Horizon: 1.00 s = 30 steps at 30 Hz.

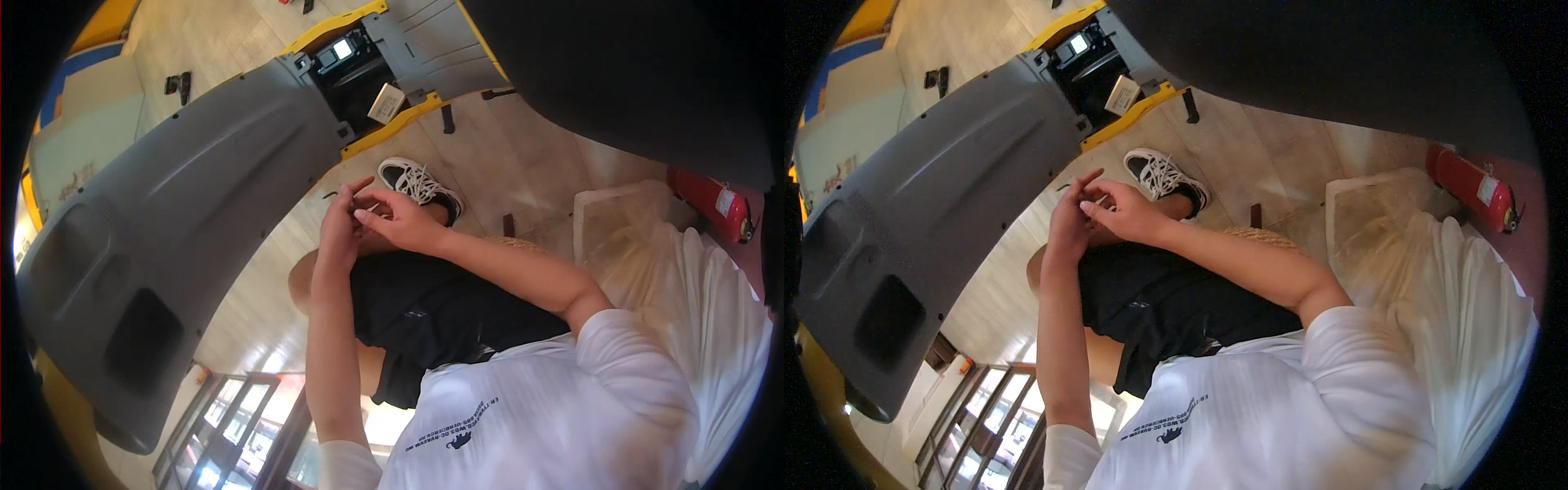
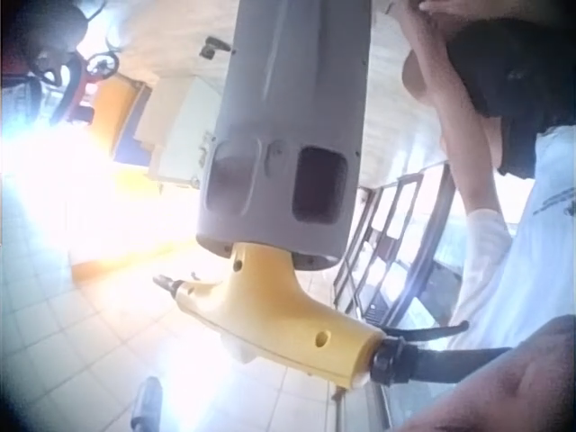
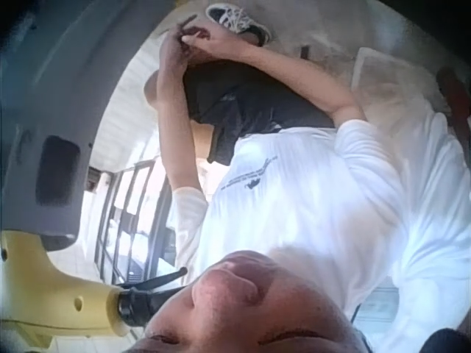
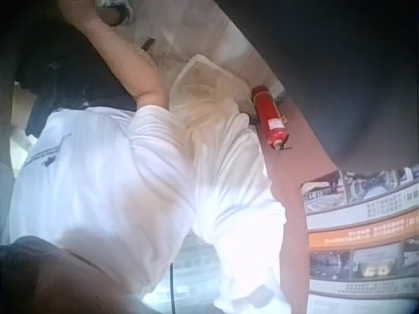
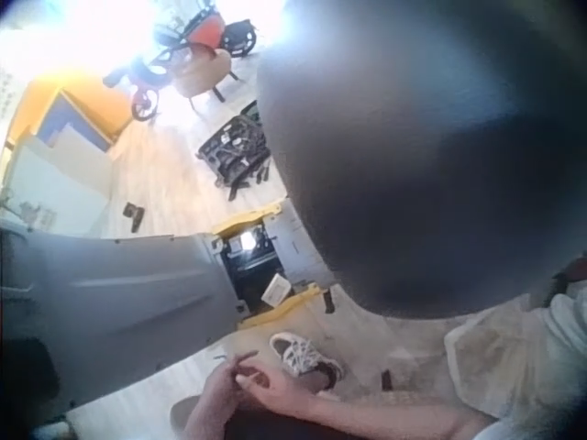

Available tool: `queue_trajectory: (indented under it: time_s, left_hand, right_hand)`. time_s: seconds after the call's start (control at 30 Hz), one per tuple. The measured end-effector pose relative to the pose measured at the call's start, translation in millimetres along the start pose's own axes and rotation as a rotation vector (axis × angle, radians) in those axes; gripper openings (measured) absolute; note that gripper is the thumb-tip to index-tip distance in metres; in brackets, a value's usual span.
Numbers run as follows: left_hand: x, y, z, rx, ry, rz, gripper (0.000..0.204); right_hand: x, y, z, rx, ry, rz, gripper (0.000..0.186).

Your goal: Repairing a yellow scooter by adjusting or connecting internal components near the footrest area.

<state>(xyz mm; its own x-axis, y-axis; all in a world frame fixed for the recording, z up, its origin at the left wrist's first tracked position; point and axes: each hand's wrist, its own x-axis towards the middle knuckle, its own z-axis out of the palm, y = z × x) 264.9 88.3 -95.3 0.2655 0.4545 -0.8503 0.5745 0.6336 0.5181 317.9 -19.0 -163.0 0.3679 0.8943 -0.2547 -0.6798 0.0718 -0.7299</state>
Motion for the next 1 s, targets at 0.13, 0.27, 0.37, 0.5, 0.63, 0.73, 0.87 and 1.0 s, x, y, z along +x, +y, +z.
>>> queue_trajectory:
  time_s: [0.13,0.27,0.37,0.5,0.63,0.73,0.87,1.0]
  left_hand:
    - [44.3,-16.4,-4.5,-0.017,-0.195,-0.136,0.036]
    - [57.7,-20.1,-12.3,-0.042,0.042,-0.204,0.036]
    - [70.4,-26.7,-27.5,-0.131,0.107,-0.267,0.035]
    - [73.0,-31.8,-24.4,-0.109,0.124,-0.325,0.036]
    - [73.2,-33.9,-24.6,-0.070,0.079,-0.274,0.035]
    - [72.4,-34.1,-25.0,-0.048,0.063,-0.248,0.034]
    - [77.7,-27.5,-12.3,-0.016,0.072,-0.256,0.034]
    - [75.9,-23.3,-6.7,0.048,0.119,-0.236,0.039]
  right_hand:
    - [17.1,15.4,-23.9,-0.391,0.218,-0.039,0.017]
    - [41.1,9.4,-37.4,-0.868,0.244,-0.247,0.021]
    - [77.3,23.4,-52.9,-1.241,0.196,-0.264,0.020]
    - [110.3,46.3,-70.0,-1.369,0.171,-0.396,0.017]
    - [120.5,53.3,-63.6,-1.463,0.096,-0.344,0.014]
    - [122.6,51.7,-56.3,-1.482,0.070,-0.293,0.015]
    - [127.1,53.0,-61.8,-1.447,0.124,-0.380,0.015]
    - [127.6,49.3,-53.5,-1.490,0.085,-0.400,0.011]
